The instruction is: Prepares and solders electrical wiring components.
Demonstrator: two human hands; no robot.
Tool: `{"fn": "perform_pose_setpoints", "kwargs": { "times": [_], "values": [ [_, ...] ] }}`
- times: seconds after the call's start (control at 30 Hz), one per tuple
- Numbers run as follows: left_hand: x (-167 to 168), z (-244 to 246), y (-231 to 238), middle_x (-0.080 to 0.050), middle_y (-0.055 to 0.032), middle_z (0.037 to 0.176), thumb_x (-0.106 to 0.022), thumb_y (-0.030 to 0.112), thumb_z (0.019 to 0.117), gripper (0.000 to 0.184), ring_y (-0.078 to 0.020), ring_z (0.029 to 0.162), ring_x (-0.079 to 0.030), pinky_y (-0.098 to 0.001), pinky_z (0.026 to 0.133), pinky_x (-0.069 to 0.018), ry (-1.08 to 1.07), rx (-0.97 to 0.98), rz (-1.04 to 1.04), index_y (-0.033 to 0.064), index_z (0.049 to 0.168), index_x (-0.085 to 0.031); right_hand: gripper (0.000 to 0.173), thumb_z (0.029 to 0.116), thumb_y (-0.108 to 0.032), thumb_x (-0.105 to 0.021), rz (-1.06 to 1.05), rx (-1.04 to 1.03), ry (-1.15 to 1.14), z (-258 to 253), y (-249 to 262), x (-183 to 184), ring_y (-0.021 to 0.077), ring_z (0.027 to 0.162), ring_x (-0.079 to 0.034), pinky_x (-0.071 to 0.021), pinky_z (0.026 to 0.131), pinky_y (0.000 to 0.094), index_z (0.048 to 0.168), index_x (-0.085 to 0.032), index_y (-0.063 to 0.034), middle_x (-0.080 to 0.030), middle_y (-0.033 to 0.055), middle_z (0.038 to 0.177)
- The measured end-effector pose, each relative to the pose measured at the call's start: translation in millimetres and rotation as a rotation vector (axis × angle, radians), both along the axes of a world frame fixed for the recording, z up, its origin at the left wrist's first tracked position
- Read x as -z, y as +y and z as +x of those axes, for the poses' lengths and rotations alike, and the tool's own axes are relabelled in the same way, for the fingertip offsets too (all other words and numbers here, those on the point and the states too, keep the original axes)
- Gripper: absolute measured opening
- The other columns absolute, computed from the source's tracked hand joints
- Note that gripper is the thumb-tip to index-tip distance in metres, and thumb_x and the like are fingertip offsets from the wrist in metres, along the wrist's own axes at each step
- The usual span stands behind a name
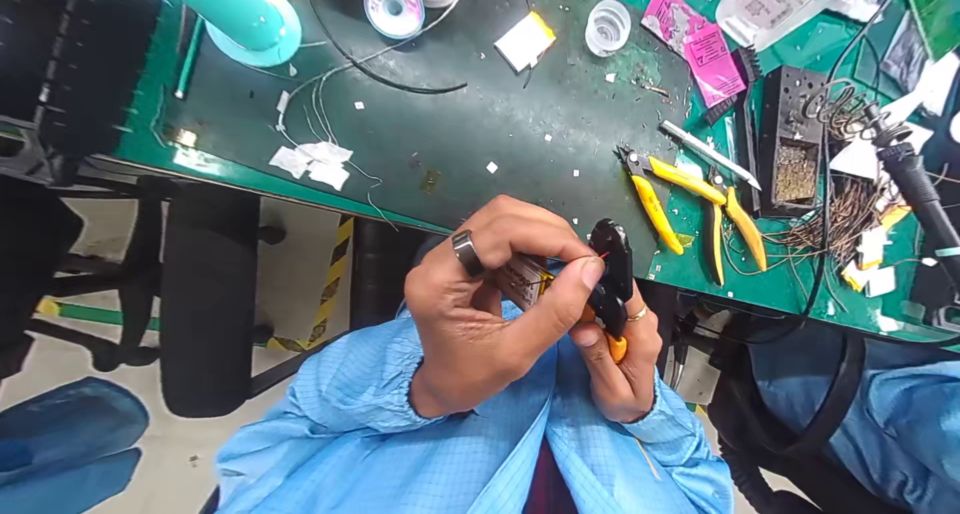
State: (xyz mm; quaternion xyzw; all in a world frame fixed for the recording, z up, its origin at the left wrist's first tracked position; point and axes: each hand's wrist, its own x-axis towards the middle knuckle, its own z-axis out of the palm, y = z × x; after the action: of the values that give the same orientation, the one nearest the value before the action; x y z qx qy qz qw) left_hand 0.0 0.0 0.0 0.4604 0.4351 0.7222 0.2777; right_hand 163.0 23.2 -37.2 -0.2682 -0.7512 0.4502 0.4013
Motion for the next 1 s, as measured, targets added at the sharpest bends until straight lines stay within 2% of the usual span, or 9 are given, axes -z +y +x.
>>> {"fn": "perform_pose_setpoints", "kwargs": {
  "times": [0.33, 0.4, 0.47, 0.57, 0.63, 0.73, 0.8, 0.87, 1.0],
  "values": [
    [3, -3, 1, -0.066, 0.0008, 0.090, -0.069, -0.003, 0.0915, 0.009, -0.0056, 0.079, -0.064, -0.0195, 0.068, -0.0568, -0.051, 0.063, -0.033, 0.0033, 0.098, -0.068, 0.048, 0.1065, -0.043, -0.053, 0.016, 0.046, -0.076, 4, 7, 3, 0.0028, 0.071, -0.059, -0.0513, 0.063, 0.0202, 0.119, -0.061, 0.0019, -0.062, 0.0031, 0.082],
    [3, -5, 1, -0.066, 0.0013, 0.088, -0.068, -0.002, 0.0921, 0.008, -0.0050, 0.078, -0.063, -0.0192, 0.068, -0.0557, -0.093, 0.085, -0.019, 0.0041, 0.097, -0.067, 0.048, 0.1067, -0.044, -0.052, -0.080, 0.058, -0.027, 10, 12, -1, 0.0029, 0.070, -0.058, -0.0518, 0.062, 0.0206, 0.120, -0.061, 0.0015, -0.063, 0.0014, 0.083],
    [1, -10, -3, -0.067, 0.0025, 0.088, -0.068, 0.001, 0.0933, 0.006, -0.0041, 0.079, -0.063, -0.0191, 0.069, -0.0549, -0.112, 0.085, 0.002, 0.0060, 0.097, -0.068, 0.049, 0.1058, -0.052, -0.048, -0.203, 0.198, 0.064, 23, 25, -4, 0.0036, 0.064, -0.061, -0.0549, 0.055, 0.0226, 0.123, -0.059, -0.0071, -0.065, -0.0048, 0.080],
    [-3, -19, -7, -0.069, 0.0020, 0.090, -0.071, 0.004, 0.0940, 0.005, -0.0046, 0.080, -0.065, -0.0196, 0.071, -0.0555, -0.138, 0.093, 0.018, 0.0063, 0.099, -0.071, 0.042, 0.1069, -0.047, -0.049, -0.064, 0.378, 0.105, 51, 53, -9, 0.0065, 0.062, -0.062, -0.0561, 0.054, 0.0246, 0.125, -0.052, -0.0091, -0.064, -0.0069, 0.080],
    [-3, -19, -7, -0.069, 0.0017, 0.090, -0.071, 0.004, 0.0940, 0.005, -0.0046, 0.080, -0.065, -0.0196, 0.071, -0.0556, -0.160, 0.106, 0.016, 0.0061, 0.099, -0.070, 0.046, 0.1069, -0.045, -0.052, 0.062, 0.391, -0.007, 61, 60, -15, 0.0060, 0.066, -0.063, -0.0563, 0.057, 0.0238, 0.127, -0.051, -0.0040, -0.064, -0.0048, 0.083],
    [-1, -19, -5, -0.070, -0.0002, 0.089, -0.070, 0.003, 0.0943, 0.005, -0.0056, 0.079, -0.065, -0.0205, 0.071, -0.0555, -0.184, 0.117, 0.031, 0.0050, 0.098, -0.070, 0.053, 0.1036, -0.042, -0.059, 0.284, 0.480, -0.330, 69, 71, -15, 0.0109, 0.077, -0.064, -0.0560, 0.068, 0.0282, 0.131, -0.057, 0.0030, -0.066, 0.0060, 0.091],
    [0, -19, -4, -0.070, -0.0009, 0.090, -0.069, 0.002, 0.0950, 0.005, -0.0058, 0.080, -0.065, -0.0208, 0.071, -0.0553, -0.186, 0.109, 0.041, 0.0044, 0.099, -0.070, 0.058, 0.0976, -0.047, -0.066, 0.421, 0.582, -0.546, 71, 81, -10, 0.0220, 0.095, -0.066, -0.0545, 0.080, 0.0391, 0.134, -0.062, -0.0030, -0.069, 0.0145, 0.109],
    [1, -20, -3, -0.070, -0.0007, 0.091, -0.068, 0.001, 0.0955, 0.005, -0.0056, 0.081, -0.065, -0.0211, 0.072, -0.0562, -0.179, 0.112, 0.025, 0.0042, 0.099, -0.069, 0.062, 0.0932, -0.054, -0.069, 0.512, 0.653, -0.689, 70, 91, -2, 0.0321, 0.106, -0.065, -0.0504, 0.088, 0.0497, 0.137, -0.064, -0.0113, -0.068, 0.0170, 0.119],
    [7, -28, 5, -0.069, -0.0021, 0.097, -0.071, 0.005, 0.0935, 0.016, -0.0076, 0.085, -0.066, -0.0235, 0.077, -0.0583, -0.151, 0.185, -0.119, 0.0011, 0.108, -0.068, 0.067, 0.0907, -0.061, -0.069, 0.508, 0.641, -0.710, 68, 109, 10, 0.0350, 0.112, -0.062, -0.0465, 0.092, 0.0552, 0.138, -0.065, -0.0137, -0.067, 0.0167, 0.125]
  ]
}}
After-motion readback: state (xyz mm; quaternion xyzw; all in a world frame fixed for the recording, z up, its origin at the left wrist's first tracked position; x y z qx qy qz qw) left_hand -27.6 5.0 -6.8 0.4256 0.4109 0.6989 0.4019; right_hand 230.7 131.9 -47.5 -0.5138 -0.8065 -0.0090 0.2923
